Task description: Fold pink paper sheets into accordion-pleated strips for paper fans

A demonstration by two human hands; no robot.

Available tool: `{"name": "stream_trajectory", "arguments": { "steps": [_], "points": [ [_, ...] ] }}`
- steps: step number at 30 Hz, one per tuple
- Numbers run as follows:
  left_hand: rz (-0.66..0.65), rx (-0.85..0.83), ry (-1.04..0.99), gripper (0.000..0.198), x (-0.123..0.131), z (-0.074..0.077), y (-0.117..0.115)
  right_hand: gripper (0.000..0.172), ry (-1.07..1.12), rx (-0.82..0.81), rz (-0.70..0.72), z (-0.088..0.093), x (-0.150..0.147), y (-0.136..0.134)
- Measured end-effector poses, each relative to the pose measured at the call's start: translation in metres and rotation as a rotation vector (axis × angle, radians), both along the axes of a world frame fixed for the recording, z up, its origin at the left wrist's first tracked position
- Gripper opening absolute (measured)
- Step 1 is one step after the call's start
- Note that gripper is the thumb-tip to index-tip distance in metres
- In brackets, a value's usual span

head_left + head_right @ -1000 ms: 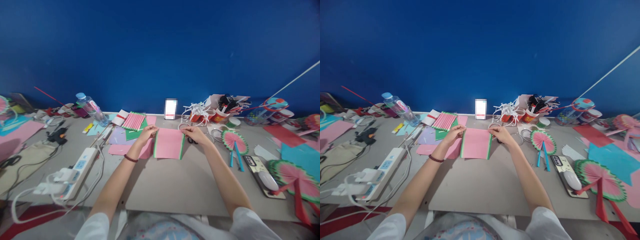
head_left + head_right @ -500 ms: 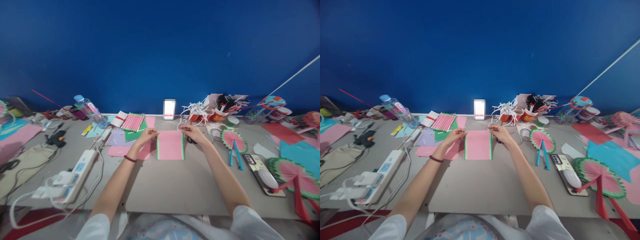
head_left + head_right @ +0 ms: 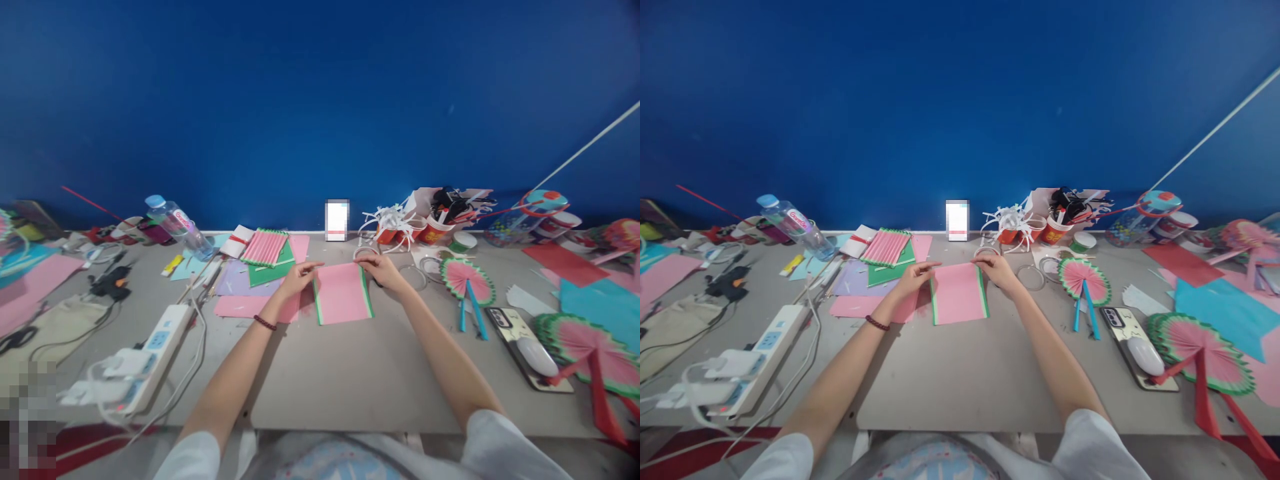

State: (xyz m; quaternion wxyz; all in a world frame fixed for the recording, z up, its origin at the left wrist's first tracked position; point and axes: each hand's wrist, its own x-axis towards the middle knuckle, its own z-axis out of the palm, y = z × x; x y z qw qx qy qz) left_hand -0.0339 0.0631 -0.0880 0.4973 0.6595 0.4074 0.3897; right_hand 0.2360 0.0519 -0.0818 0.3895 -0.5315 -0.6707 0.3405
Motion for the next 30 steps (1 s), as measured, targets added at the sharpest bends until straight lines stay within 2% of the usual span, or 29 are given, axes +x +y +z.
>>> {"name": "stream_trajectory", "arguments": {
  "steps": [6, 13, 16, 21, 25, 30],
  "points": [
    [-0.087, 0.095, 0.122, 0.027, 0.000, 0.002, -0.002, 0.033, -0.060, 0.105, 0.115, -0.007, 0.001, 0.001],
    [-0.091, 0.114, 0.148, 0.026, 0.001, -0.002, 0.000, 0.034, -0.083, 0.075, 0.140, -0.007, 0.000, 0.000],
    [-0.044, 0.114, 0.132, 0.023, 0.001, -0.005, 0.001, 0.031, -0.068, 0.012, 0.146, -0.008, 0.001, -0.001],
    [0.057, 0.096, 0.149, 0.022, 0.002, -0.009, 0.002, 0.032, 0.024, -0.195, 0.094, -0.009, 0.000, -0.004],
    [0.093, 0.069, 0.129, 0.022, 0.003, -0.012, 0.002, 0.032, 0.103, -0.245, 0.023, -0.009, -0.002, -0.003],
    [0.111, 0.061, 0.117, 0.023, 0.001, -0.013, 0.003, 0.034, 0.237, -0.311, 0.012, -0.005, -0.002, -0.001]
  ]
}}
